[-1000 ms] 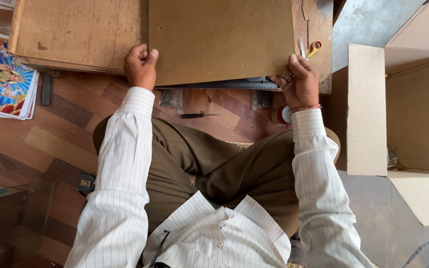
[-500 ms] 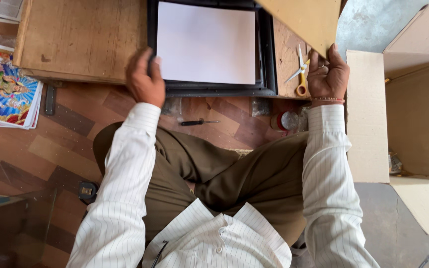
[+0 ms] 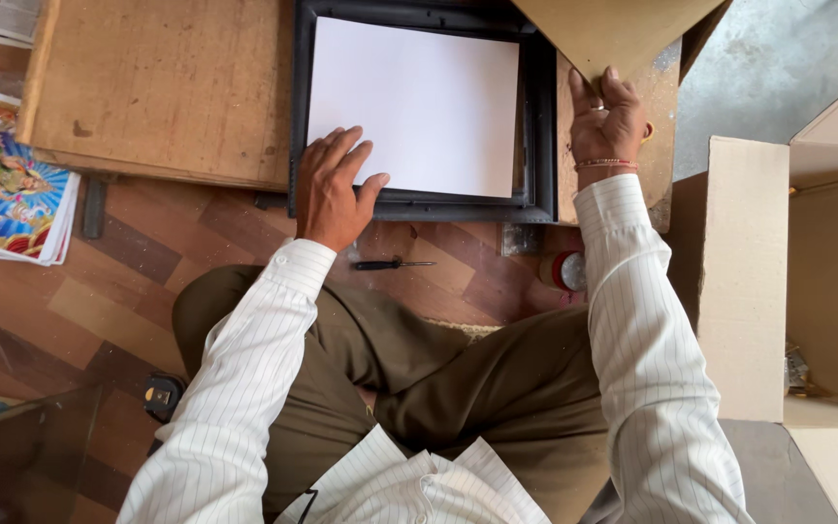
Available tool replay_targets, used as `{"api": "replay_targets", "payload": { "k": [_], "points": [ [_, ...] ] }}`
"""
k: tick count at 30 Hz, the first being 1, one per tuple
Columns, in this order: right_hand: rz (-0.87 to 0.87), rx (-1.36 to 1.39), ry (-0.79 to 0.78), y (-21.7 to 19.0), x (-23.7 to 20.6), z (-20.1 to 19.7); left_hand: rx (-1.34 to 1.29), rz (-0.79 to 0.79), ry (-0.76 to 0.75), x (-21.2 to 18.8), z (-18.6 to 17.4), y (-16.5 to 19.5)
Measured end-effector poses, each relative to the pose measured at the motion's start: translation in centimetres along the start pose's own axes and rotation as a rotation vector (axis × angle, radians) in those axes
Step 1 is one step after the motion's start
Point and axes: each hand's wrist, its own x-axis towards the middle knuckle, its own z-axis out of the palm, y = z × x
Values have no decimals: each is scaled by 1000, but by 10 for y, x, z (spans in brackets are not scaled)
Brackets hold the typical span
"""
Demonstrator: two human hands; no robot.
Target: The person sits on the floor, lifts decorative picture frames out of a cardboard box, and peels gold foil wrapping off the frames before setting them on a wooden table. The person then fits a hardboard backing and a religious print into a frame and presses the backing into place.
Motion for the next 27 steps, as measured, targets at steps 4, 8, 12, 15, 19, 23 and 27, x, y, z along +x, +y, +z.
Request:
{"api": "replay_targets", "payload": {
  "k": [4, 8, 12, 15, 19, 23, 27],
  "points": [
    [122, 128, 179, -4, 10, 10, -18, -32, -11, 5, 4, -2],
    [179, 21, 54, -12, 38, 5, 11, -49, -62, 4, 6, -5],
    [57, -41, 204, -21, 58, -21, 90, -5, -131, 3, 11, -3],
    [60, 17, 188, -30, 58, -41, 114, -12, -260, 0, 17, 7],
    [85, -167, 388, -39, 40, -50, 131, 23, -302, -1, 27, 23],
    [30, -780, 458, -43, 1, -34, 155, 36, -313, -1, 34, 29],
    [-47, -1306, 76, -24, -56, -28, 123, 10, -342, -2, 36, 26]
  ]
}}
